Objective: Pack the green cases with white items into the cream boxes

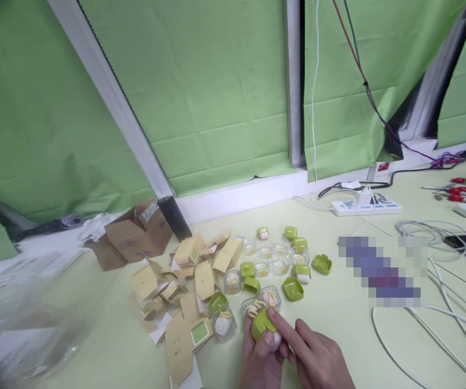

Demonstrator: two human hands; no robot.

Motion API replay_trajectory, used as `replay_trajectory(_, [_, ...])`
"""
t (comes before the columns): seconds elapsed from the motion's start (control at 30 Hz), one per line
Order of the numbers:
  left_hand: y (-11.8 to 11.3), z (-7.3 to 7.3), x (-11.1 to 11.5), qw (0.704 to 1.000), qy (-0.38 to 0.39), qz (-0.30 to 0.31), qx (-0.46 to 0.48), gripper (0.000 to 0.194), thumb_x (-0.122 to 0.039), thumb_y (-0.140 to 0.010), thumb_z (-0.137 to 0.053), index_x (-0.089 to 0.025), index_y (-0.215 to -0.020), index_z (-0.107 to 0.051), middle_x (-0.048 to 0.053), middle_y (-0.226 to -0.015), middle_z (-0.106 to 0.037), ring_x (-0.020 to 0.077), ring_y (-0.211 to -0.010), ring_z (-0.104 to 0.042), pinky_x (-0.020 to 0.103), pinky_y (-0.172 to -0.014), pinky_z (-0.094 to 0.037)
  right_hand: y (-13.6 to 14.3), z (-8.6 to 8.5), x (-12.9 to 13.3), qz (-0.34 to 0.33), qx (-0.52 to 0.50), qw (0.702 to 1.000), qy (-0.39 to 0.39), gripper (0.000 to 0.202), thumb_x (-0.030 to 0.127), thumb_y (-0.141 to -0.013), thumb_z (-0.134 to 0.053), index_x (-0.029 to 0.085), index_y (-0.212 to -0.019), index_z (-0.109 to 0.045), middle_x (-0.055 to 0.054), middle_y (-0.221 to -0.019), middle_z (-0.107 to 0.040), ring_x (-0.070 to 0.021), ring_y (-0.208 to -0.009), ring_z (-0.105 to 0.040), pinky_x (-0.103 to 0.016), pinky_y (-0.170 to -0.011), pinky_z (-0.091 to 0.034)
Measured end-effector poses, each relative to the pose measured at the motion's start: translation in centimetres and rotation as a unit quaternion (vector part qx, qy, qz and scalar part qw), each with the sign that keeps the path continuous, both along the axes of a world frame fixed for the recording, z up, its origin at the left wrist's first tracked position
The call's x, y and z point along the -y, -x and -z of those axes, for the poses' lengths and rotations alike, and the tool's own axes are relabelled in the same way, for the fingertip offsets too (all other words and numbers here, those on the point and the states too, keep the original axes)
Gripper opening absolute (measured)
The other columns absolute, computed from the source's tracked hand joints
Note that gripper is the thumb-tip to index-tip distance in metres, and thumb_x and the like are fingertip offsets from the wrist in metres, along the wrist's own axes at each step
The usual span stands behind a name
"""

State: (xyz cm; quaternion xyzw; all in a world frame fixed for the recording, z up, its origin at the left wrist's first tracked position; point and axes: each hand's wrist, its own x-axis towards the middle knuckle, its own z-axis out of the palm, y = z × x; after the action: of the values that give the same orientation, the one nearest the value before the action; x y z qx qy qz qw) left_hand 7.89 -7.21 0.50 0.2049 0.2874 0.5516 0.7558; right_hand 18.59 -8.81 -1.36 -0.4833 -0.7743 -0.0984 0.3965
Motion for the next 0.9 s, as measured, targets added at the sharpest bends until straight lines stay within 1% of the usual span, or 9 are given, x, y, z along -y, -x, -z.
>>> replay_trajectory(0.17, [0.2,-0.3,0.0,0.998,-0.042,0.025,-0.034,0.054,-0.036,-0.056,-0.075,-0.024,-0.093,-0.038,-0.007,-0.062,-0.050,0.0062,-0.045,-0.044,0.020,-0.042,-0.037,-0.8,0.2,0.2,-0.039,-0.065,0.994,0.079,0.059,0.011,-0.088,-0.032,0.032,-0.143,-0.020,0.001,-0.063,-0.057,-0.0107,-0.046,-0.058,-0.016,-0.045,-0.047])
replay_trajectory(0.23, [0.7,-0.5,-0.4,0.995,-0.066,0.039,-0.071,0.054,-0.036,-0.059,-0.073,-0.025,-0.096,-0.036,-0.008,-0.060,-0.048,0.0052,-0.042,-0.041,0.019,-0.042,-0.035,-1.7,-0.4,0.1,-0.070,-0.088,0.985,0.134,0.057,0.011,-0.089,-0.031,0.034,-0.140,-0.027,-0.001,-0.078,-0.066,-0.0121,-0.060,-0.064,-0.017,-0.054,-0.050])
replay_trajectory(0.33, [1.7,-0.9,-1.4,0.985,-0.081,0.048,-0.144,0.061,-0.034,-0.063,-0.070,-0.028,-0.106,-0.027,-0.005,-0.074,-0.055,0.0044,-0.042,-0.041,0.020,-0.043,-0.035,-3.3,-2.1,-0.4,-0.060,-0.125,0.959,0.246,0.043,0.023,-0.091,-0.036,0.033,-0.132,-0.042,-0.001,-0.095,-0.069,-0.0163,-0.079,-0.067,-0.021,-0.068,-0.052])
replay_trajectory(0.43, [2.2,-1.8,-2.4,0.956,-0.126,0.078,-0.253,0.066,-0.020,-0.064,-0.067,-0.027,-0.109,-0.020,-0.001,-0.086,-0.058,0.0091,-0.057,-0.052,0.023,-0.055,-0.042,-3.7,-4.5,-1.2,-0.006,-0.176,0.925,0.335,0.049,0.038,-0.086,-0.049,0.028,-0.133,-0.042,-0.001,-0.086,-0.067,-0.0170,-0.071,-0.064,-0.022,-0.060,-0.050])
replay_trajectory(0.5, [2.3,-2.7,-2.8,0.919,-0.192,0.108,-0.327,0.073,-0.008,-0.059,-0.065,-0.026,-0.112,-0.018,0.002,-0.095,-0.058,0.0138,-0.075,-0.056,0.027,-0.070,-0.044,-3.2,-6.0,-2.0,-0.023,-0.188,0.921,0.341,0.056,0.039,-0.076,-0.061,0.028,-0.129,-0.047,-0.002,-0.095,-0.064,-0.0185,-0.080,-0.061,-0.024,-0.065,-0.049])
replay_trajectory(0.57, [2.2,-3.9,-3.1,0.874,-0.249,0.130,-0.396,0.075,-0.003,-0.057,-0.061,-0.025,-0.116,-0.019,0.004,-0.104,-0.056,0.0166,-0.087,-0.056,0.029,-0.080,-0.041,-2.6,-7.1,-2.9,-0.056,-0.182,0.924,0.331,0.040,0.035,-0.071,-0.065,0.026,-0.110,-0.060,-0.002,-0.095,-0.064,-0.0193,-0.084,-0.058,-0.025,-0.070,-0.046])
replay_trajectory(0.67, [2.0,-5.6,-4.1,0.824,-0.253,0.184,-0.473,0.070,-0.005,-0.059,-0.057,-0.022,-0.120,-0.026,0.002,-0.089,-0.059,0.0151,-0.072,-0.056,0.026,-0.068,-0.041,-2.6,-7.7,-4.8,-0.052,-0.182,0.924,0.332,0.012,0.031,-0.076,-0.059,0.020,-0.077,-0.064,0.001,-0.068,-0.059,-0.0146,-0.063,-0.051,-0.023,-0.055,-0.038])
replay_trajectory(0.8, [1.4,-6.5,-7.4,0.799,-0.237,0.285,-0.474,0.076,-0.015,-0.063,-0.059,-0.019,-0.131,-0.025,-0.004,-0.065,-0.054,0.0110,-0.048,-0.045,0.021,-0.049,-0.032,-4.7,-7.4,-8.0,-0.053,-0.266,0.897,0.348,0.028,0.040,-0.072,-0.064,0.017,-0.059,-0.059,0.005,-0.051,-0.047,-0.0104,-0.049,-0.038,-0.023,-0.046,-0.026])
replay_trajectory(0.9, [0.6,-6.3,-10.5,0.794,-0.283,0.260,-0.471,0.073,-0.023,-0.067,-0.060,-0.022,-0.132,-0.028,0.000,-0.073,-0.056,0.0129,-0.052,-0.047,0.024,-0.051,-0.035,-6.5,-7.5,-10.2,-0.014,-0.398,0.868,0.297,0.036,0.051,-0.072,-0.062,0.016,-0.062,-0.060,0.003,-0.055,-0.052,-0.0111,-0.051,-0.041,-0.023,-0.047,-0.029])
